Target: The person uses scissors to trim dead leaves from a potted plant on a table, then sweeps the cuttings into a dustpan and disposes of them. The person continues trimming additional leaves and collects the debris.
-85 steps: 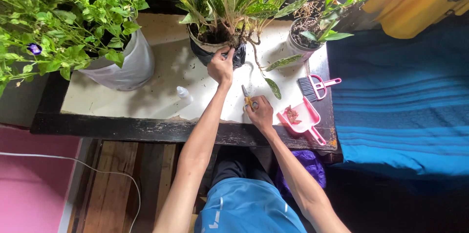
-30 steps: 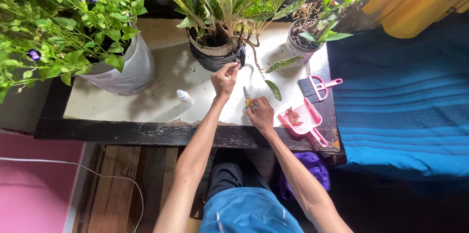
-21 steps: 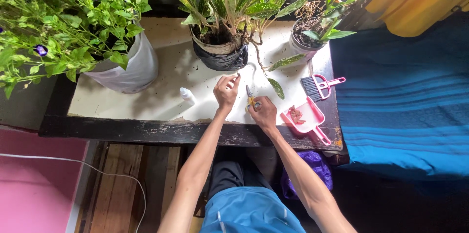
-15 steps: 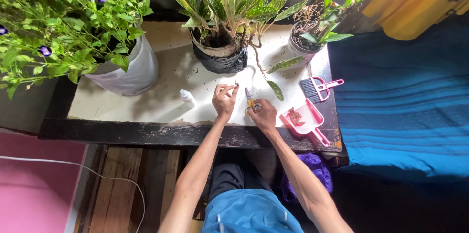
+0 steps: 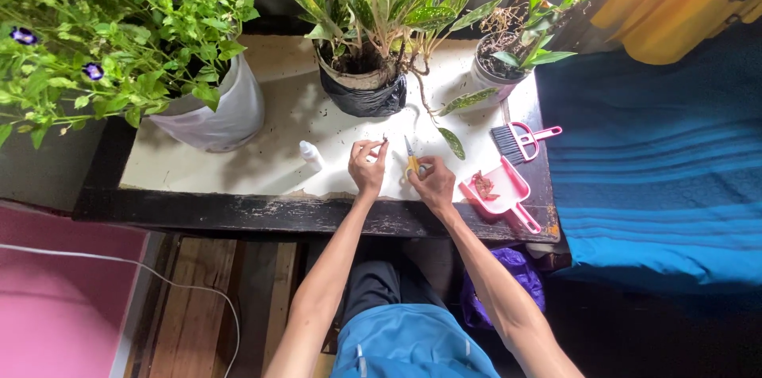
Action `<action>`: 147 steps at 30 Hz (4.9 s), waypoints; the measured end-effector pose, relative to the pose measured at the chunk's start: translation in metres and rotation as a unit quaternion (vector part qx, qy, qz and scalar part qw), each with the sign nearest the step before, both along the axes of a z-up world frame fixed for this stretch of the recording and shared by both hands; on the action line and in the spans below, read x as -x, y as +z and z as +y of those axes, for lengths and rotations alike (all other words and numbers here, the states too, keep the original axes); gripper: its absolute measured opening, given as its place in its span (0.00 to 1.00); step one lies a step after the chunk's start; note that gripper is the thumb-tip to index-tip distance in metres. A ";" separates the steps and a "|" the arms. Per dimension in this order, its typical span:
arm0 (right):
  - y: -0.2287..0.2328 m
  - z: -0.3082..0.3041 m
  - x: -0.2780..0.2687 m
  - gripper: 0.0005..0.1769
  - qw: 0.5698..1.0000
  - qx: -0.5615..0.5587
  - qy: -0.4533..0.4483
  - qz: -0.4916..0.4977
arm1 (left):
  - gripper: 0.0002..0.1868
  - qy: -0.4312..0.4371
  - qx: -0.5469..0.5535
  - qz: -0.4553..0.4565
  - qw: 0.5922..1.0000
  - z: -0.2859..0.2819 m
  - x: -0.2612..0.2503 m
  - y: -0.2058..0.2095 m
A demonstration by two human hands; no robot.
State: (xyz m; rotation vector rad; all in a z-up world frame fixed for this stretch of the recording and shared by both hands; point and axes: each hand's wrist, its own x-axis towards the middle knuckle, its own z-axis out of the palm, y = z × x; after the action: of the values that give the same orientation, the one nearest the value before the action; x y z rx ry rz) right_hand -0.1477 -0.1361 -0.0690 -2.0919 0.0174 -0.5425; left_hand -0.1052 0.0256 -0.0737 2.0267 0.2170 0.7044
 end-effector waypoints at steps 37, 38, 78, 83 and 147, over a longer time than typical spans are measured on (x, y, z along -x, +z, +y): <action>-0.002 0.003 0.011 0.18 0.955 -0.011 0.041 -0.292 | 0.06 0.063 0.020 0.014 0.998 0.004 0.035 -0.014; -0.005 0.001 0.011 0.19 0.956 -0.016 0.029 -0.290 | 0.06 0.062 0.014 0.018 0.998 0.004 0.034 -0.015; 0.004 -0.241 0.029 0.27 0.977 0.052 -0.097 -0.185 | 0.12 -0.304 -0.210 -0.074 0.926 -0.199 0.072 -0.024; 0.005 -0.240 0.024 0.26 0.975 0.082 -0.097 -0.180 | 0.23 -0.305 -0.226 -0.125 0.917 -0.199 0.074 -0.033; 0.022 -0.231 0.030 0.28 0.981 0.069 -0.076 -0.162 | 0.03 0.195 -0.124 -0.093 0.968 -0.034 -0.131 0.027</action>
State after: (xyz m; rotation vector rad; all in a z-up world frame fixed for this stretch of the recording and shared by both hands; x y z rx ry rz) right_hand -0.1774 -0.3675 -0.0469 -2.1227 -0.0500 -0.9973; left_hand 0.0262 -0.0085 -0.0462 2.1597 0.4439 1.2152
